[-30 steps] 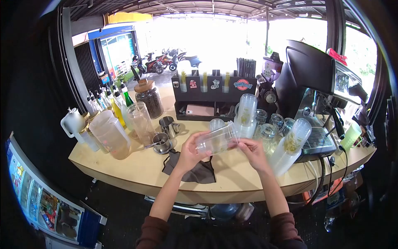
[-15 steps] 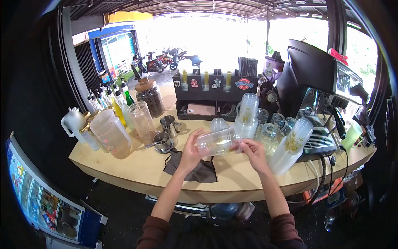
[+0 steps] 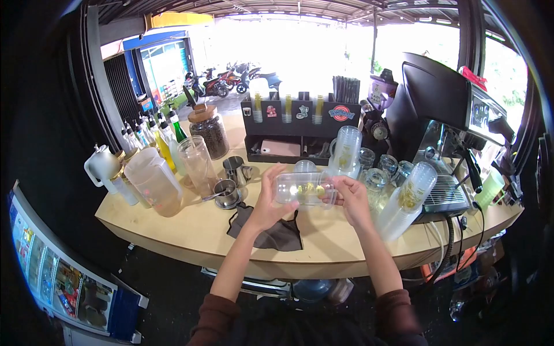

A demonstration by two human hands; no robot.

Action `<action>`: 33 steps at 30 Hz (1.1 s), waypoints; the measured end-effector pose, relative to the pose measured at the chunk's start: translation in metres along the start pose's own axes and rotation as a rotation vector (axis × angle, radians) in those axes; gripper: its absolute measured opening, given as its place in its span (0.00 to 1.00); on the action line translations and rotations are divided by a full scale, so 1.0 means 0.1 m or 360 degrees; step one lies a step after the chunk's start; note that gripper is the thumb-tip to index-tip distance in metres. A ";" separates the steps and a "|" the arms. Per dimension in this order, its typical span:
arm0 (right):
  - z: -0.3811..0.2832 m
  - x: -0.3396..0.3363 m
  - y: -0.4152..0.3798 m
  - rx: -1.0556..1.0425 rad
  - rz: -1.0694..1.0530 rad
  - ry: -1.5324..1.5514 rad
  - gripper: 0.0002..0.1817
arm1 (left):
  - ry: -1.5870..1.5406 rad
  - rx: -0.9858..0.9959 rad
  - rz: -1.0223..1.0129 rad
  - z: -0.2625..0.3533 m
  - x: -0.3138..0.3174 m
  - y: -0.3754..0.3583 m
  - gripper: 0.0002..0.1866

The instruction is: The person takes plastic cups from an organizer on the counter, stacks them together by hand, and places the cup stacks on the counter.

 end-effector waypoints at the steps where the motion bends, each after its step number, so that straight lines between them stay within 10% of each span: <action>1: -0.02 -0.01 0.00 0.0019 0.0013 0.0008 0.14 | 0.0067 0.0165 -0.0062 0.27 0.07 0.04 0.27; 11: -0.04 0.20 -0.07 0.0000 -0.0113 -0.0085 0.20 | 0.0057 -0.0481 0.0033 -0.17 -0.10 0.00 0.25; 14: -0.08 0.16 -0.06 -0.0057 -0.0072 -0.0056 0.20 | 0.0088 0.0183 0.0129 0.21 -0.01 0.03 0.27; 33: -0.22 0.26 -0.19 -0.0356 -0.0129 -0.0245 0.19 | -0.0363 -0.0212 0.0120 -0.10 -0.01 -0.01 0.28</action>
Point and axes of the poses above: each hand's wrist, its own y-axis towards the middle knuckle, its own x-axis out of the palm, z = x × y, the point moved 9 cm from there along y, towards the middle knuckle, and after that the axes turned 6 degrees about x, right-handed, at the moved point
